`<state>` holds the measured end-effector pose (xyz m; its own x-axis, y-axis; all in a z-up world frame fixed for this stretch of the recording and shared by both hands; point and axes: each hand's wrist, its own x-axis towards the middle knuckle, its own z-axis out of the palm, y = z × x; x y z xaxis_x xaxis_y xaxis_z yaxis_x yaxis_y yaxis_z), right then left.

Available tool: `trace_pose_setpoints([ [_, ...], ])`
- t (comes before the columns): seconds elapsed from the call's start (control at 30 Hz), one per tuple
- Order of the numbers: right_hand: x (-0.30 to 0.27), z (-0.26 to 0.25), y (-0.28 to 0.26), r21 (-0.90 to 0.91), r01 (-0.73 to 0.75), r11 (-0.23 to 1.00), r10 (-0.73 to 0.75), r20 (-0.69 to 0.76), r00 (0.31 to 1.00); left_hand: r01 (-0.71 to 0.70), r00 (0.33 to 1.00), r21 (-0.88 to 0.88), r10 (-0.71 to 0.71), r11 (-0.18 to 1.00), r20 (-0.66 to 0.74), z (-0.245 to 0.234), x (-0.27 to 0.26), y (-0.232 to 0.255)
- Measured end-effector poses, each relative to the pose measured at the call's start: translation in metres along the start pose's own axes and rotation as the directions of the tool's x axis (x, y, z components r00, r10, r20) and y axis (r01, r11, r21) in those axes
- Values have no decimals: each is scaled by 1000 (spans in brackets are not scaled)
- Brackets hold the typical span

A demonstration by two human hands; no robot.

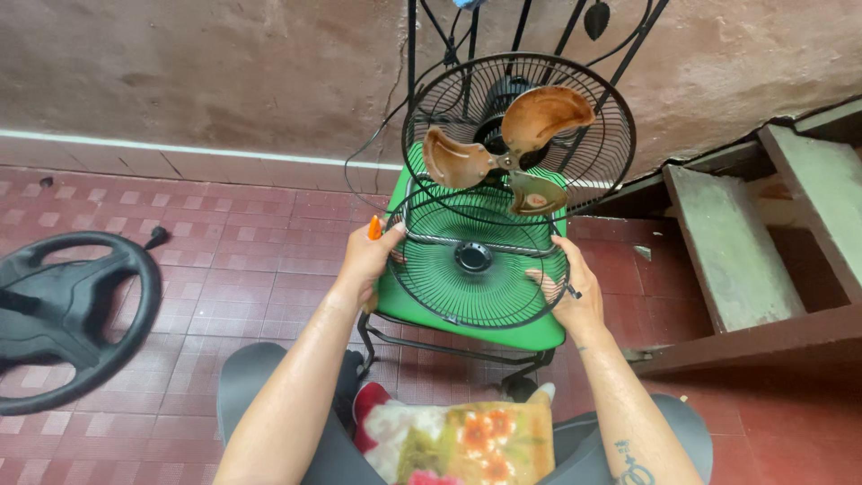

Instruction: The person assembles a standing electric fan by attaching the front wire cage and securing the fan blades to the motor hub. They then place the rear wire cage onto the fan head and fasten it in place.

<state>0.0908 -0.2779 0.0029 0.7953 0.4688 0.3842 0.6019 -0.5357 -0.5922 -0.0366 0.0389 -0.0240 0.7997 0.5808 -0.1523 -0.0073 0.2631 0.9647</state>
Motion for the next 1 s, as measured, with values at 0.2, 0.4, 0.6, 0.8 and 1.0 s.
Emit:
trace_pose_setpoints([
  [0.2, 17, 7, -3, -41, -20, 999, 19, -16, 1000, 32, 999, -159, -31, 987, 10, 3, 26, 15],
  [0.4, 21, -4, 0, -55, 38, 998, -38, 8, 999, -69, 990, 103, 81, 992, -112, 3, 27, 12],
  [0.6, 21, -23, 3, -97, -128, 987, 139, 116, 984, -87, 968, 261, 143, 961, -205, 1, 7, 20],
  [0.8, 19, -31, 5, -149, -163, 975, 184, 142, 973, -63, 966, 347, 145, 936, -216, 3, -6, 30],
  [1.0, 18, -39, 6, -164, -185, 969, 202, 95, 975, -12, 937, 481, 178, 877, -301, 5, -18, 46],
])
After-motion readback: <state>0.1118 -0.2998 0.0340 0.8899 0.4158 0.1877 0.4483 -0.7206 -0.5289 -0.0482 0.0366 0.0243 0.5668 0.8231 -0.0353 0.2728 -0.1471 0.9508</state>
